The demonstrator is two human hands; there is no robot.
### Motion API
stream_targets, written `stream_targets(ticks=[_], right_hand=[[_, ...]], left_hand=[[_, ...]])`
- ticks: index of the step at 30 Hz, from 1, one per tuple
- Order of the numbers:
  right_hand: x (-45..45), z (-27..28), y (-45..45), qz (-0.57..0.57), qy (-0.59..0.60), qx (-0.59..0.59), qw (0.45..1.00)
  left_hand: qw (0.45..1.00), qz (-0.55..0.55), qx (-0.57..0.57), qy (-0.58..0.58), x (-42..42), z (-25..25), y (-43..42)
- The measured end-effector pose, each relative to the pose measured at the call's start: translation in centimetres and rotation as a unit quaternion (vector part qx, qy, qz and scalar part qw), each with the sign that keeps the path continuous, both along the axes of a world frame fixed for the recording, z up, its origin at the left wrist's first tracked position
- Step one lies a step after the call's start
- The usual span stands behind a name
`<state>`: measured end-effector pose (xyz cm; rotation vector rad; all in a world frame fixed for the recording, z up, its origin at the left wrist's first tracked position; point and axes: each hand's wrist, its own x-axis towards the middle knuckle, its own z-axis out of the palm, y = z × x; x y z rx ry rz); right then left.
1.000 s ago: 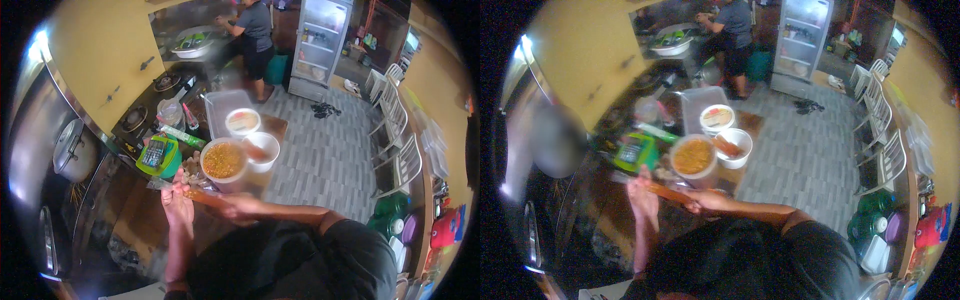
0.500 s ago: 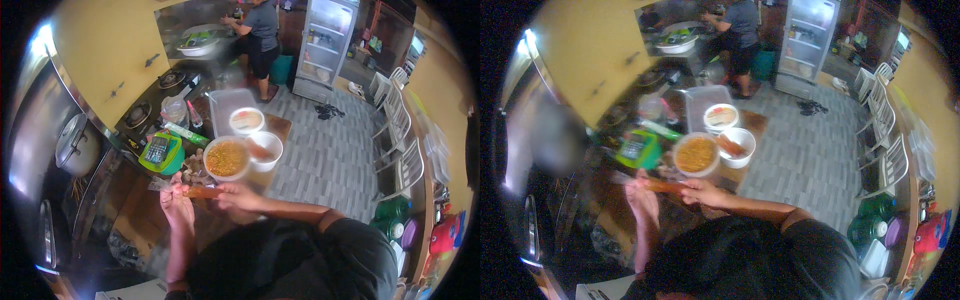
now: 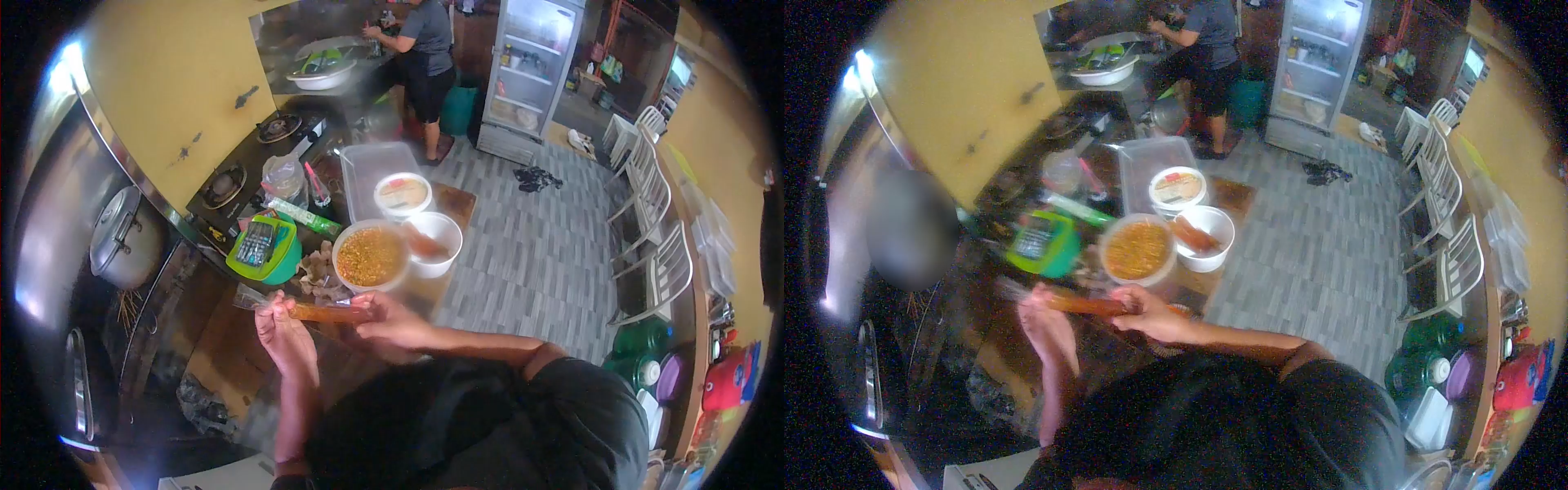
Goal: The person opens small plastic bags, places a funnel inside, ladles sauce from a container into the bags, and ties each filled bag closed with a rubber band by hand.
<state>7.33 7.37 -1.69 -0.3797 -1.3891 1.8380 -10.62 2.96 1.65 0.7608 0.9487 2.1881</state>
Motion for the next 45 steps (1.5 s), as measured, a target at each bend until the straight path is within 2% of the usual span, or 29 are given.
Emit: stream_targets(ticks=[4, 5, 6, 7, 8, 11, 12, 13, 14, 15, 16, 17, 19, 20, 22, 23, 24, 25, 26, 28, 31, 33, 35, 38, 39, 40, 41, 43, 45], right_hand=[[0.8, 0.2, 0.6, 0.017, -0.057, 0.019, 0.998], [1.1, 0.6, 0.5, 0.081, -0.015, -0.179, 0.980], [1.5, 0.8, 0.5, 0.142, 0.026, -0.369, 0.918], [1.5, -1.0, 1.0, 0.211, 0.007, -0.359, 0.909], [1.5, -2.8, 1.4, 0.212, 0.006, -0.358, 0.909], [0.9, -3.5, 1.3, 0.248, -0.084, -0.285, 0.922], [0.7, -2.5, 0.8, 0.152, -0.178, -0.184, 0.954], [0.6, -1.7, 0.4, 0.052, -0.267, -0.079, 0.959], [0.8, -1.3, 0.3, 0.053, -0.267, -0.079, 0.959], [1.2, -0.8, 0.4, -0.056, -0.328, 0.170, 0.927], [1.3, 0.1, 0.4, -0.161, -0.364, 0.406, 0.823], [1.2, 1.2, 0.4, -0.161, -0.364, 0.406, 0.823], [0.9, 5.0, -0.3, -0.062, -0.142, 0.550, 0.821], [0.7, 6.2, -0.8, -0.063, -0.144, 0.549, 0.821], [-0.1, 7.8, -1.4, 0.002, -0.227, 0.650, 0.726], [-0.8, 6.7, -1.0, 0.024, -0.295, 0.641, 0.708], [-0.8, 7.0, -0.8, 0.023, -0.294, 0.642, 0.708], [-0.7, 7.5, -0.4, 0.036, -0.335, 0.645, 0.686], [-0.8, 7.9, 0.0, 0.051, -0.375, 0.647, 0.662], [-1.2, 6.3, 1.1, 0.034, -0.317, 0.660, 0.680], [-1.5, 6.4, 1.6, 0.094, -0.376, 0.635, 0.668], [-1.4, 7.6, 1.8, 0.108, -0.397, 0.670, 0.618], [-1.6, 8.3, 2.5, 0.092, -0.398, 0.669, 0.621], [-1.8, 7.8, 4.0, 0.069, -0.342, 0.667, 0.658], [-2.0, 7.5, 4.5, 0.066, -0.330, 0.656, 0.675], [-2.1, 7.3, 4.7, 0.064, -0.319, 0.644, 0.692], [-2.1, 7.0, 4.7, 0.066, -0.319, 0.644, 0.692], [-2.2, 7.1, 4.2, 0.151, -0.335, 0.383, 0.848], [-2.6, 6.8, 3.2, 0.126, -0.338, 0.322, 0.875]], left_hand=[[0.999, -0.031, 0.019, 0.016, -0.2, 1.1, -0.3], [0.998, -0.058, 0.013, 0.019, 0.1, 1.7, -0.4], [0.998, -0.056, 0.015, 0.019, 0.4, 1.9, -0.6], [0.995, -0.093, 0.031, -0.001, 0.8, 2.0, -0.6], [0.990, -0.131, 0.047, -0.020, 1.2, 2.2, -0.7], [0.984, -0.173, 0.019, -0.033, 1.6, 1.2, -0.9], [0.981, -0.194, 0.018, -0.017, 1.6, 0.6, -0.9], [0.982, -0.179, -0.053, 0.002, 1.9, 0.6, -1.2], [0.982, -0.179, -0.053, 0.002, 1.9, -0.2, -1.3], [0.982, -0.162, -0.067, 0.071, 1.8, -1.5, -1.2], [0.976, -0.145, -0.080, 0.139, 1.9, -1.9, -1.1], [0.970, -0.116, -0.117, 0.181, 2.2, -2.0, -1.3], [0.965, -0.154, -0.139, 0.163, 2.0, -3.0, -1.6], [0.957, -0.190, -0.161, 0.147, 1.8, -3.5, -1.7], [0.955, -0.200, -0.143, 0.165, 1.7, -3.1, -2.1], [0.927, -0.215, -0.197, 0.235, 1.5, -2.6, -2.5], [0.892, -0.227, -0.249, 0.302, 1.3, -2.2, -2.8], [0.927, -0.227, -0.172, 0.242, 1.7, -3.7, -2.5], [0.929, -0.224, -0.170, 0.241, 1.5, -4.2, -2.4], [0.923, -0.287, -0.156, 0.203, 1.0, -4.7, -2.7], [0.925, -0.274, -0.169, 0.202, 1.1, -4.3, -2.9], [0.919, -0.261, -0.201, 0.215, 1.1, -3.2, -3.2], [0.912, -0.249, -0.231, 0.228, 1.4, -2.3, -3.2], [0.959, -0.181, -0.162, 0.145, 1.3, -1.9, -3.1], [0.921, -0.119, -0.102, 0.356, 0.5, -2.1, -2.9], [0.834, -0.050, -0.038, 0.549, 0.1, -2.2, -2.8], [0.835, -0.049, -0.040, 0.547, 0.3, -2.4, -2.9], [0.790, 0.066, -0.112, 0.599, 0.8, -2.0, -3.1], [0.789, 0.099, -0.134, 0.591, 1.0, -1.9, -2.7]])
